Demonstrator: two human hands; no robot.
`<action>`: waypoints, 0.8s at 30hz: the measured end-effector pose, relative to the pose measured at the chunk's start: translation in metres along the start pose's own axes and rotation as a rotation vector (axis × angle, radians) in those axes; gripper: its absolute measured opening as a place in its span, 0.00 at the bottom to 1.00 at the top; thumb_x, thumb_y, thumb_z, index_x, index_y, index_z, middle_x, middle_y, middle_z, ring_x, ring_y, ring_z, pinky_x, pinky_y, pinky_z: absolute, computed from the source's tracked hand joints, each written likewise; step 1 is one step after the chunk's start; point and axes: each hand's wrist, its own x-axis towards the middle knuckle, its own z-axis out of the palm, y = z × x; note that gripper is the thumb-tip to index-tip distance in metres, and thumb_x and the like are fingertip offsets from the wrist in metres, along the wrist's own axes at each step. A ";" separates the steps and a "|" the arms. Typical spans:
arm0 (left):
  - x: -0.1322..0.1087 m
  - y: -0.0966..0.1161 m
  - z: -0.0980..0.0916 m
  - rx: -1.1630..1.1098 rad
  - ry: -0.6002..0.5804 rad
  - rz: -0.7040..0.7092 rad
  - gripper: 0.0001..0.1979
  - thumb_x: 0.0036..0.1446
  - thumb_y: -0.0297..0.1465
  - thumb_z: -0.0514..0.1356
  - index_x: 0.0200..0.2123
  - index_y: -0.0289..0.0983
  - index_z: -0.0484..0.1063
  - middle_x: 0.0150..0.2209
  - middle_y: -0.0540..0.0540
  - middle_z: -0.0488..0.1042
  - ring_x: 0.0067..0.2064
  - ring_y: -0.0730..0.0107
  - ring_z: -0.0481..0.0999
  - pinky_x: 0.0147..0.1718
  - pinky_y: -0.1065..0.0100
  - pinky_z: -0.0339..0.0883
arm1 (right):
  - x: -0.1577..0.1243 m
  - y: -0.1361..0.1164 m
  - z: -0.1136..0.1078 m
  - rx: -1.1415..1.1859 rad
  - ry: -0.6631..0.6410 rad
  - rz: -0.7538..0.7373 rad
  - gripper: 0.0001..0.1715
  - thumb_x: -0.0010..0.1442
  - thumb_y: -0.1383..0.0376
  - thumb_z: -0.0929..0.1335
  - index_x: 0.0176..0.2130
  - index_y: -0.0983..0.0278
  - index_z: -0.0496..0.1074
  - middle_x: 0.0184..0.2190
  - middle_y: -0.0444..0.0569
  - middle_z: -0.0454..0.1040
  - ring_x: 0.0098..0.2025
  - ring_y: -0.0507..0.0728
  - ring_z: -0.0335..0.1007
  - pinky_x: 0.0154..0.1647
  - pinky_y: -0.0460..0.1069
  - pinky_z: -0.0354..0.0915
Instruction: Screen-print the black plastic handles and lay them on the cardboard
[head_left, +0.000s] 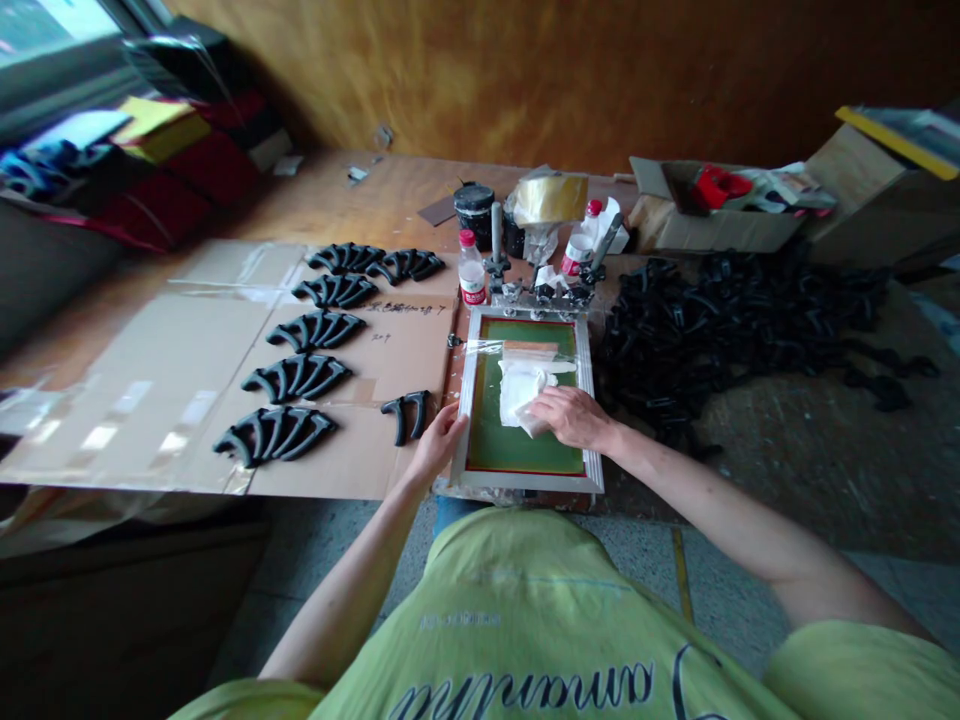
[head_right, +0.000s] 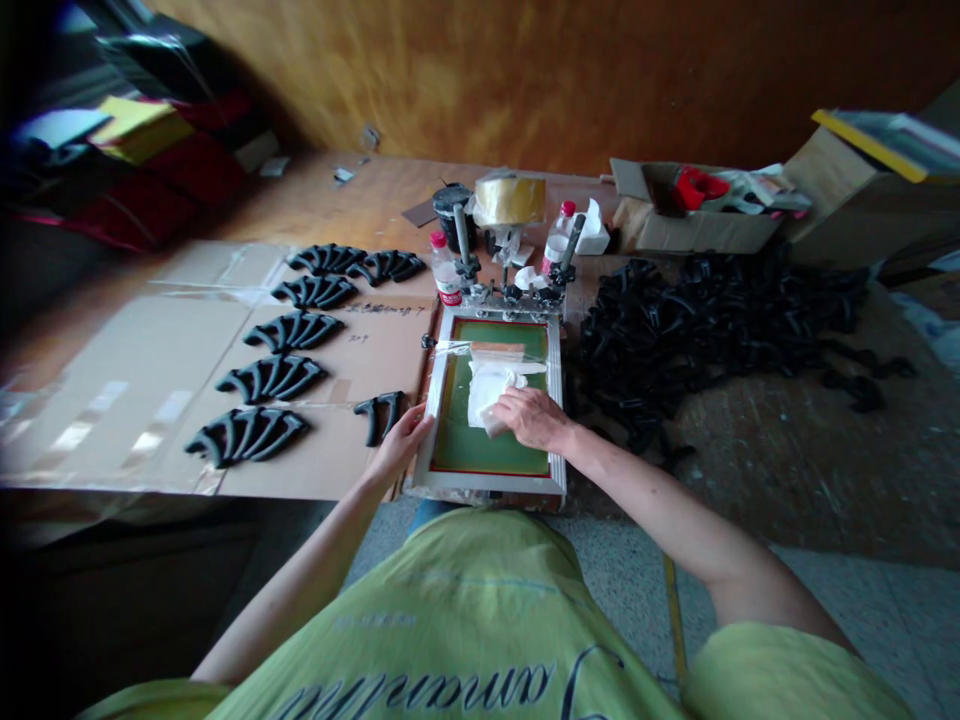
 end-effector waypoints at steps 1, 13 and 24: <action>-0.001 0.001 0.001 -0.005 0.000 0.005 0.30 0.54 0.48 0.63 0.54 0.35 0.70 0.40 0.42 0.79 0.38 0.65 0.76 0.33 0.70 0.68 | -0.002 0.001 -0.004 0.013 -0.024 -0.033 0.12 0.57 0.75 0.66 0.38 0.63 0.76 0.37 0.49 0.76 0.42 0.58 0.69 0.42 0.49 0.61; -0.006 0.006 0.002 0.031 0.047 0.001 0.30 0.55 0.48 0.62 0.54 0.34 0.71 0.37 0.44 0.79 0.35 0.66 0.76 0.31 0.70 0.68 | -0.011 -0.016 0.018 0.011 0.083 0.074 0.12 0.62 0.72 0.66 0.44 0.62 0.76 0.42 0.49 0.77 0.43 0.57 0.72 0.43 0.49 0.65; -0.022 0.092 -0.001 -0.299 0.139 0.204 0.23 0.57 0.50 0.61 0.41 0.37 0.77 0.26 0.50 0.73 0.23 0.78 0.68 0.21 0.76 0.60 | 0.023 0.085 -0.064 0.090 0.597 0.596 0.20 0.68 0.58 0.65 0.55 0.63 0.72 0.39 0.50 0.76 0.39 0.57 0.72 0.42 0.50 0.66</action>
